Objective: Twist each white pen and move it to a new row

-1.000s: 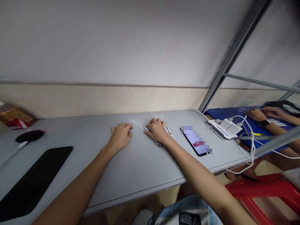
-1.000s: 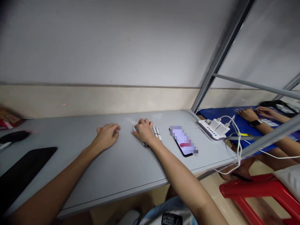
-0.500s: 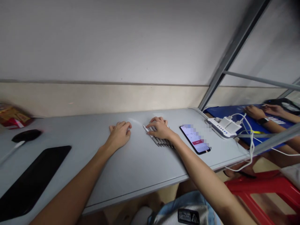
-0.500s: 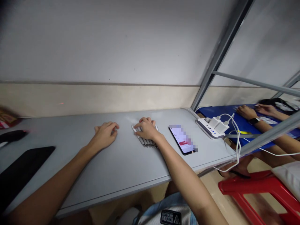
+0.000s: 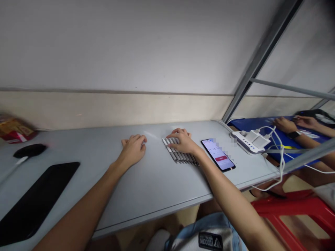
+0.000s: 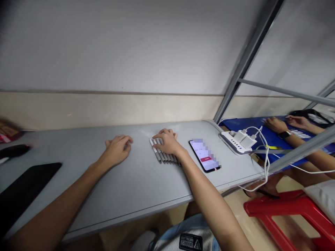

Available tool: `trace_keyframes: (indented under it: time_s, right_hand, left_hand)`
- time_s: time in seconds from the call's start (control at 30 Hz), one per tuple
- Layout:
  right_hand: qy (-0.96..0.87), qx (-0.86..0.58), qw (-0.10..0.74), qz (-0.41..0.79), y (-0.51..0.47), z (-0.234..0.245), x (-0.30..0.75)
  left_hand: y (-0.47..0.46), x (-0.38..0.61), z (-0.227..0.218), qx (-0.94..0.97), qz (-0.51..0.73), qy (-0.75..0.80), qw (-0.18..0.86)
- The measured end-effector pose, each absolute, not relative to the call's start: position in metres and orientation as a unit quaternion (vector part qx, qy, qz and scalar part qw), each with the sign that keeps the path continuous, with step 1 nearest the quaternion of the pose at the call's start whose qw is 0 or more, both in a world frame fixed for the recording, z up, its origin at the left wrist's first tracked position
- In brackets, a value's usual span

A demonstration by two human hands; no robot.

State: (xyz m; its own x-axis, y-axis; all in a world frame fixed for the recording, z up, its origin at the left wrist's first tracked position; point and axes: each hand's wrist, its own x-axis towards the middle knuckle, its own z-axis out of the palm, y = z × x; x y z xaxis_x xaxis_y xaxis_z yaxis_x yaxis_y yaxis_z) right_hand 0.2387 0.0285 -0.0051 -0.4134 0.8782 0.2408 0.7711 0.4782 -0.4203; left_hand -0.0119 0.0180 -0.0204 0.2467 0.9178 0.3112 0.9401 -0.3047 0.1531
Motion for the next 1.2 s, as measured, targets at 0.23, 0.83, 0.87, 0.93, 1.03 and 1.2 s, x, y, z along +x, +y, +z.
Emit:
trace_keyframes:
  time_s: [0.23, 0.83, 0.87, 0.93, 1.03, 1.2]
  right_hand:
    - [-0.864, -0.452, 0.168, 0.146, 0.023, -0.006, 0.239]
    - [-0.742, -0.577, 0.285, 0.190, 0.038, 0.008, 0.274]
    - [-0.727, -0.602, 0.268, 0.191, 0.040, 0.008, 0.280]
    - [-0.704, -0.639, 0.229, 0.208, 0.044, 0.006, 0.289]
    - [-0.669, -0.666, 0.209, 0.256, 0.046, 0.000, 0.296]
    - [-0.643, -0.676, 0.203, 0.296, 0.048, -0.005, 0.294]
  left_hand:
    - [0.019, -0.012, -0.020, -0.791, -0.168, -0.588, 0.035]
    - [0.018, -0.013, -0.017, -0.791, -0.166, -0.589, 0.032]
    - [0.018, -0.013, -0.018, -0.791, -0.167, -0.588, 0.030]
    - [0.019, -0.013, -0.020, -0.791, -0.166, -0.588, 0.031]
    - [0.021, -0.014, -0.022, -0.790, -0.161, -0.590, 0.038]
    - [0.022, -0.014, -0.024, -0.792, -0.169, -0.585, 0.034]
